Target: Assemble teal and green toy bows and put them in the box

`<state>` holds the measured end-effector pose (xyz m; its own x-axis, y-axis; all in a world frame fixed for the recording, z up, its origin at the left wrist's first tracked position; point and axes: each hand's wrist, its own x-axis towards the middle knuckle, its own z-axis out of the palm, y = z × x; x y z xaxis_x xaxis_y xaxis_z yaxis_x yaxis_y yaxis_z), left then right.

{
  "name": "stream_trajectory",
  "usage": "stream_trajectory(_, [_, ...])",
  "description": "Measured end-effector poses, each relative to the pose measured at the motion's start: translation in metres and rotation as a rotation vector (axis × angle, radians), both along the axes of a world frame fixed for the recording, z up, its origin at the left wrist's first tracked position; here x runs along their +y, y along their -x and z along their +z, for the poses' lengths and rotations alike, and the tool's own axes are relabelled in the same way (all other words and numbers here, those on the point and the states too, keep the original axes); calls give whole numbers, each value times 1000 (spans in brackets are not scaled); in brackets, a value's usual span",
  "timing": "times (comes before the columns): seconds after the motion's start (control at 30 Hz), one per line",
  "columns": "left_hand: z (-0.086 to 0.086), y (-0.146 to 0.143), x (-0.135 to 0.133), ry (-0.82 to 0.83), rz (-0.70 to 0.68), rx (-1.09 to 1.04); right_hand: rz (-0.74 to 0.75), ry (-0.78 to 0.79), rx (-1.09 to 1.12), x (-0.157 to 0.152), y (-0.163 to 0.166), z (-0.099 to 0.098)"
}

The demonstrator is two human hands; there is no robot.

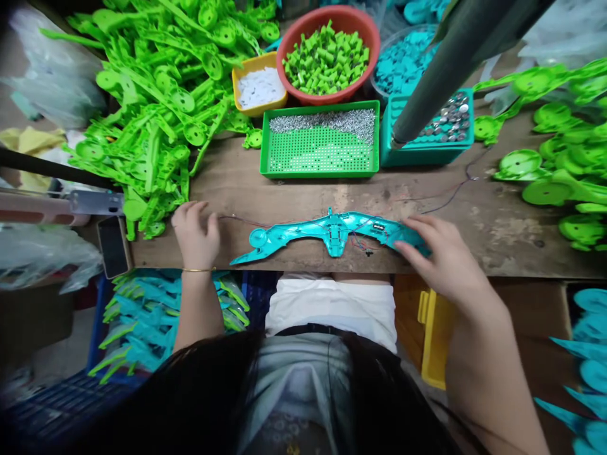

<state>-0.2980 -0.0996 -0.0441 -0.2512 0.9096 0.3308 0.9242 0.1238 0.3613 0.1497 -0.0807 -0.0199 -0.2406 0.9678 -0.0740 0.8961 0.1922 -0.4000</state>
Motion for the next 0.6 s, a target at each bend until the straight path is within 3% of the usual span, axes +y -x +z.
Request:
stream_trajectory(0.07, [8,-39,-3,30,-209,-38,3,-13,4,19,0,3])
stream_trajectory(0.17, [9,-97,-3,188,-639,-3,125,26,-54,50,4,-5])
stream_trajectory(0.2, [6,-112,-2,238,-705,18,160,53,-76,59,4,-8])
stream_trajectory(0.3, [-3,-136,3,307,-714,33,169,132,-123,72,1,-10])
stream_trajectory(0.43, [-12,-136,6,272,-683,18,-23,186,-91,73,-11,18])
stream_trajectory(0.5, [-13,-132,6,247,-700,6,-133,149,11,75,-17,34])
stream_trajectory(0.6, [-13,-131,5,231,-694,1,-153,28,159,80,-23,40])
